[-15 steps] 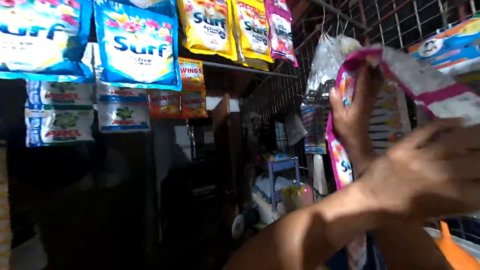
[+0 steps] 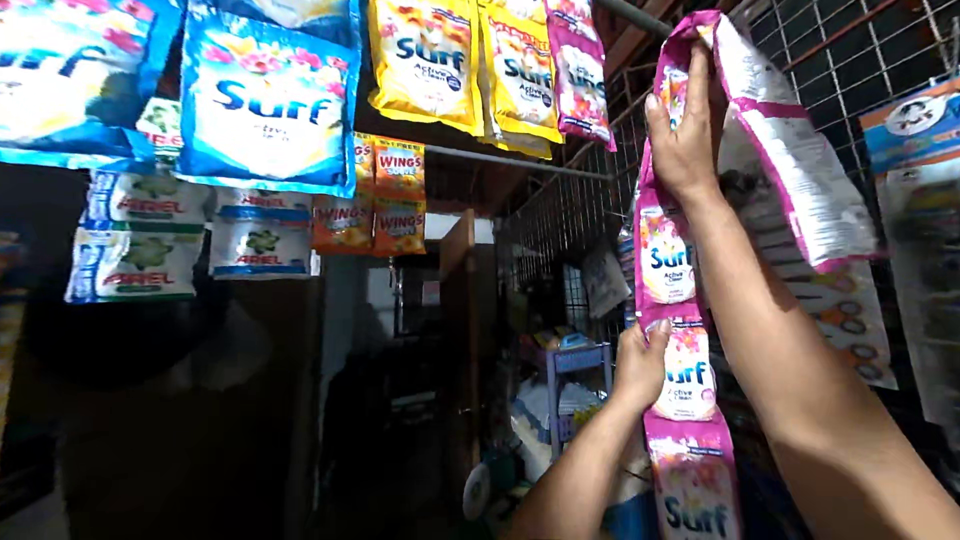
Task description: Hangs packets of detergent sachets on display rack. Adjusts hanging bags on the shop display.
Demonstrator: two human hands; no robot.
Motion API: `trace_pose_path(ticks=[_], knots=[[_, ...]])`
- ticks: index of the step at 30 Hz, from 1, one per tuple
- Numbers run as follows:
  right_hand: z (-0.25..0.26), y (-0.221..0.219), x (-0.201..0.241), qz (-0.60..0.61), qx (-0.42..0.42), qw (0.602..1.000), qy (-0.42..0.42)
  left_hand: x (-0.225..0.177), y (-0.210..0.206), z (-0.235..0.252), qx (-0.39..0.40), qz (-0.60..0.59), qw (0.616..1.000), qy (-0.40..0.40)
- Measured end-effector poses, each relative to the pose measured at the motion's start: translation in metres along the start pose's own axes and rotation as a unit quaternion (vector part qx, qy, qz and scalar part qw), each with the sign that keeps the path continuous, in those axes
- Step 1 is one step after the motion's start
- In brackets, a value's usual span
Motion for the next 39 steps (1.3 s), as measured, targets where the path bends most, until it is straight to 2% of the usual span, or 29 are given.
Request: trace_pose_path(ticks=[3, 5, 10, 13, 16, 19, 25, 29, 32, 35, 39], knots=[[0.002, -0.002, -0.004, 0.007, 0.032, 0.999, -0.004, 0.008, 0.010, 0.003, 0.047, -0.082, 0.995, 0.021], [0.002, -0.005, -0.005, 0.025, 0.046, 0.999, -0.003, 0.006, 0.015, 0.005, 0.052, -0.098, 0.994, 0.017], [-0.009, -0.022, -0.007, 0.105, 0.056, 0.990, -0.075, -0.031, 0.025, 0.022, 0.003, -0.055, 0.998, -0.016], [-0.024, -0.038, 0.001, 0.110, 0.123, 0.978, -0.130, -0.055, 0.027, 0.038, -0.014, -0.023, 1.000, -0.015], [-0.036, -0.050, 0.002, 0.095, 0.198, 0.967, -0.130, -0.061, 0.031, 0.053, -0.015, 0.020, 0.999, -0.027], [-0.040, -0.052, 0.001, 0.146, 0.212, 0.954, -0.154, -0.057, 0.032, 0.055, -0.020, 0.012, 0.999, -0.022], [-0.039, -0.038, 0.008, 0.098, 0.207, 0.962, -0.151, -0.044, 0.010, 0.042, 0.004, -0.034, 0.999, 0.031], [-0.035, -0.033, 0.010, 0.096, 0.187, 0.966, -0.150, -0.048, 0.005, 0.041, -0.009, -0.035, 0.999, 0.000], [-0.028, -0.030, 0.010, 0.067, 0.184, 0.971, -0.139, -0.052, 0.007, 0.044, -0.014, -0.011, 1.000, 0.015], [-0.022, -0.030, 0.013, 0.052, 0.206, 0.968, -0.131, -0.056, 0.016, 0.051, -0.010, -0.023, 0.999, 0.028], [-0.030, -0.034, 0.005, 0.024, 0.242, 0.966, -0.084, -0.072, 0.033, 0.064, 0.018, -0.011, 0.999, -0.025]])
Point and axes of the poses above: each hand's wrist, its own z-axis towards the middle knuckle, its own y-axis out of the back of the hand, x = y × z, the point moved 8 cm from there along z, towards the middle knuckle, and after that the axes turned 5 degrees about x, right-handed, at the moved point
